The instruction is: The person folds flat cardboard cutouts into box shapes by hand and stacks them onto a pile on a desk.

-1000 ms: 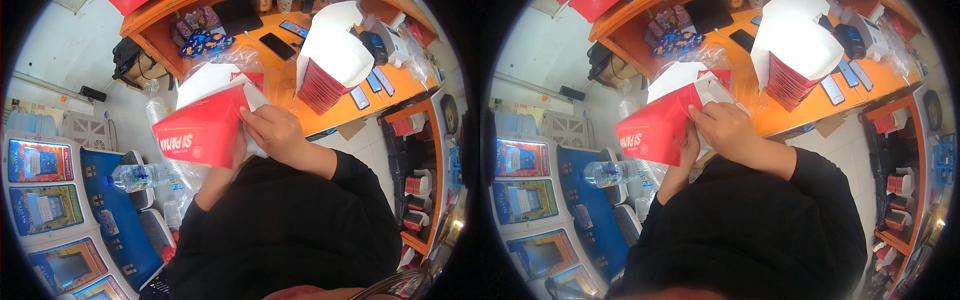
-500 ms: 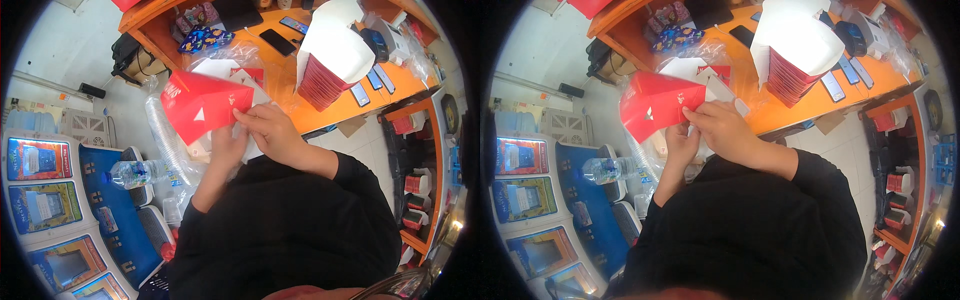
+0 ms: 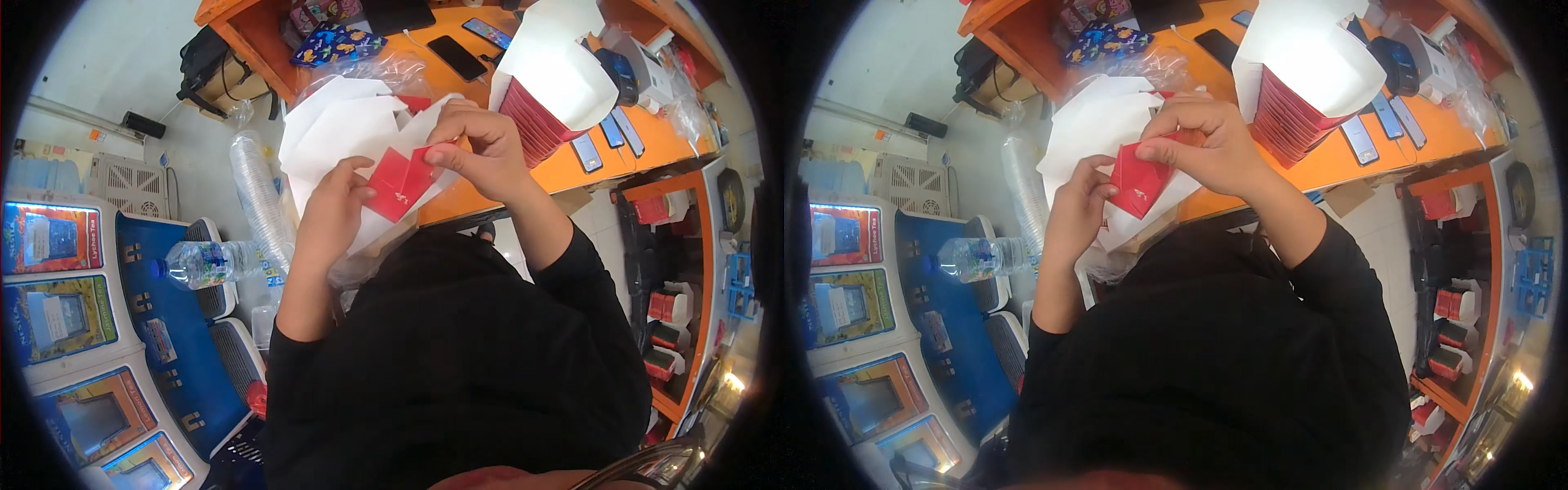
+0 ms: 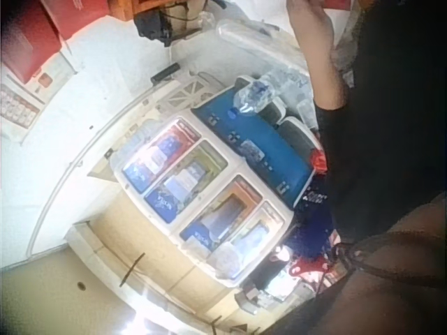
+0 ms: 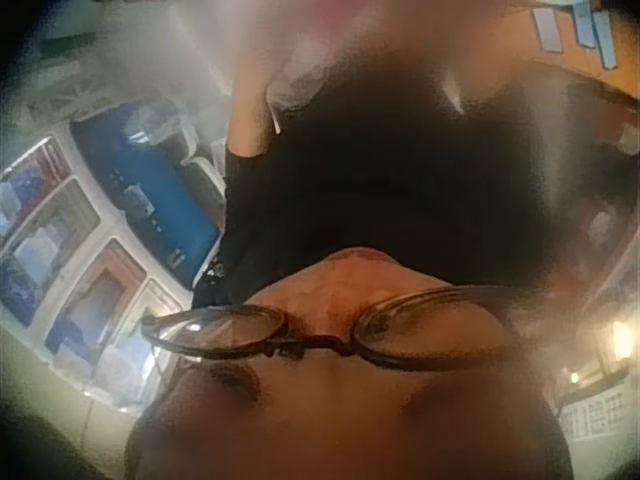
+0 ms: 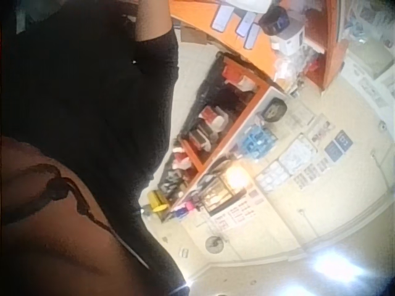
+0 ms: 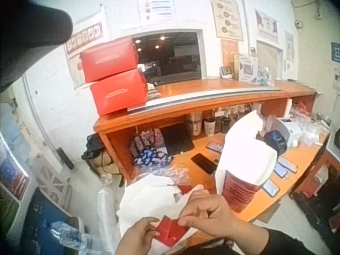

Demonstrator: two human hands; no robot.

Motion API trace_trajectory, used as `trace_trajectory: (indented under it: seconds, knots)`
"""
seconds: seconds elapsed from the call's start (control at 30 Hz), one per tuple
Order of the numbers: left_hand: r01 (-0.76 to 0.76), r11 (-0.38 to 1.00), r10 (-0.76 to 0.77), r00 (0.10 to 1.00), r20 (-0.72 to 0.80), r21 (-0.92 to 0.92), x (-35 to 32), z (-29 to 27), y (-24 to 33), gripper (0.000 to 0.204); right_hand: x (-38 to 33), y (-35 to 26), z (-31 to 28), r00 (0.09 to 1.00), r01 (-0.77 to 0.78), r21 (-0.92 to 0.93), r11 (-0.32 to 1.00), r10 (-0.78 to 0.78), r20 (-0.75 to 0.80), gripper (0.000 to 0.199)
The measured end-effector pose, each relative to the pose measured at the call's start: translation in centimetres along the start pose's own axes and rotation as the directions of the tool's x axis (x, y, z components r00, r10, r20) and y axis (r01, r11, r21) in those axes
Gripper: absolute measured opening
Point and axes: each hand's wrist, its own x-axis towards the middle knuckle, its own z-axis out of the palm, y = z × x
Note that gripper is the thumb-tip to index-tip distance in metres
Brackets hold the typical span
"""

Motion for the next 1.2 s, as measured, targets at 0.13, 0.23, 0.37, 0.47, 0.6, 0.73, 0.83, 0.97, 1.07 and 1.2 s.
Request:
trace_trajectory:
  seconds: [0.13, 0.23, 0.37, 0.47, 0.6, 0.73, 0.83, 0.97, 1.07, 1.2]
  knots:
    - [-0.056, 0.997, 0.057, 0.998, -0.021, 0.045, -0.1, -0.5, 1.2, 0.036, 0.2, 1.0, 2.1, 0.977, 0.142, -0.432, 0.891, -0.197, -0.085, 0.014]
    - [-0.152, 0.973, 0.171, 0.981, -0.096, 0.175, -0.3, -0.8, 1.8, 0.039, 0.3, 0.8, 2.0, 0.980, 0.180, -0.484, 0.856, -0.197, 0.018, 0.015]
    - [-0.228, 0.942, 0.247, 0.967, -0.052, 0.246, -0.6, -1.2, 2.6, 0.040, -0.1, 0.8, 1.9, 0.995, 0.079, -0.353, 0.932, -0.051, 0.089, 0.014]
    - [-0.246, 0.940, 0.260, 0.965, -0.029, 0.235, -0.5, -1.3, 2.4, 0.043, -0.4, 1.1, 1.7, 0.993, -0.016, -0.246, 0.969, 0.043, 0.108, 0.013]
    - [-0.248, 0.946, 0.259, 0.965, -0.029, 0.210, -0.6, -1.7, 3.3, 0.045, -0.7, 1.4, 2.1, 0.989, -0.046, -0.139, 0.989, 0.025, -0.149, 0.010]
    - [-0.259, 0.944, 0.275, 0.960, -0.055, 0.202, -1.0, -1.5, 3.0, 0.047, -1.9, 1.7, 2.6, 1.000, -0.014, -0.267, 0.964, 0.007, -0.026, 0.011]
    - [-0.209, 0.967, 0.218, 0.975, -0.052, 0.143, -1.1, -1.5, 2.9, 0.049, -2.3, 2.2, 3.0, 0.989, -0.009, -0.302, 0.953, -0.036, -0.140, 0.011]
    - [-0.208, 0.966, 0.215, 0.976, -0.028, 0.151, -1.3, -1.1, 3.1, 0.048, -2.5, 2.4, 2.5, 0.995, -0.100, -0.244, 0.965, 0.097, -0.024, 0.011]
    - [-0.245, 0.956, 0.249, 0.968, -0.009, 0.159, -1.2, -0.9, 2.9, 0.050, -2.8, 2.7, 2.3, 0.971, -0.136, -0.191, 0.972, 0.169, 0.171, 0.013]
    - [-0.298, 0.919, 0.299, 0.954, 0.038, 0.256, -1.0, -1.2, 3.4, 0.049, -2.6, 2.2, 2.9, 0.986, -0.108, -0.150, 0.983, 0.125, 0.109, 0.016]
